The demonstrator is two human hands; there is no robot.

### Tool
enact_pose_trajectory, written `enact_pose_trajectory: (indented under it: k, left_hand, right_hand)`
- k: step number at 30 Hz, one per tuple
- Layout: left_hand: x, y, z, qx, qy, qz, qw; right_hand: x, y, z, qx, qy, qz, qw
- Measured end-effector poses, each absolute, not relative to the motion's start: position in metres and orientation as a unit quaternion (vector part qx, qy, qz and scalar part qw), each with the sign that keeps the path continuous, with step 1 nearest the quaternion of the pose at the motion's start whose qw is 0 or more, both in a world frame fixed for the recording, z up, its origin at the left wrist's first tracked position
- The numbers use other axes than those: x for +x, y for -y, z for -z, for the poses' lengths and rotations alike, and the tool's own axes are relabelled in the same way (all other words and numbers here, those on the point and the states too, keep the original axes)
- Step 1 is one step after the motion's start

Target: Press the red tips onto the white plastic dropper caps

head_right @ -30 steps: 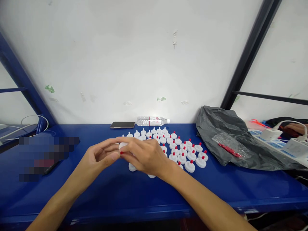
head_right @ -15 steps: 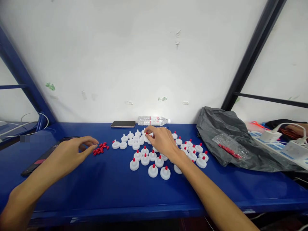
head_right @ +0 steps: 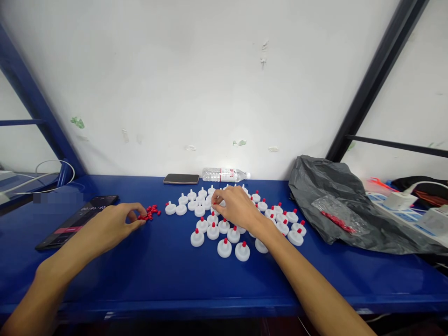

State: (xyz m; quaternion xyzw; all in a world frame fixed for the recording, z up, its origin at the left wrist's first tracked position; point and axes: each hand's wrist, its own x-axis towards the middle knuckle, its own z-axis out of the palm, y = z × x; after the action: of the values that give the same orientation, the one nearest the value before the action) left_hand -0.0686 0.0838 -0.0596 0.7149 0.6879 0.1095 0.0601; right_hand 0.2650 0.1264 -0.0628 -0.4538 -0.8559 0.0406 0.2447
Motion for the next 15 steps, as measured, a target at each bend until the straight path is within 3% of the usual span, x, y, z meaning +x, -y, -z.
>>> enact_pose_trajectory:
  k: [15]
  left_hand:
    - [-0.064,-0.093,0.070,0.738,-0.667,-0.092,0.050]
  right_hand:
    - [0.258,-0.124,0.071,-0.377,0.896,-0.036,0.233]
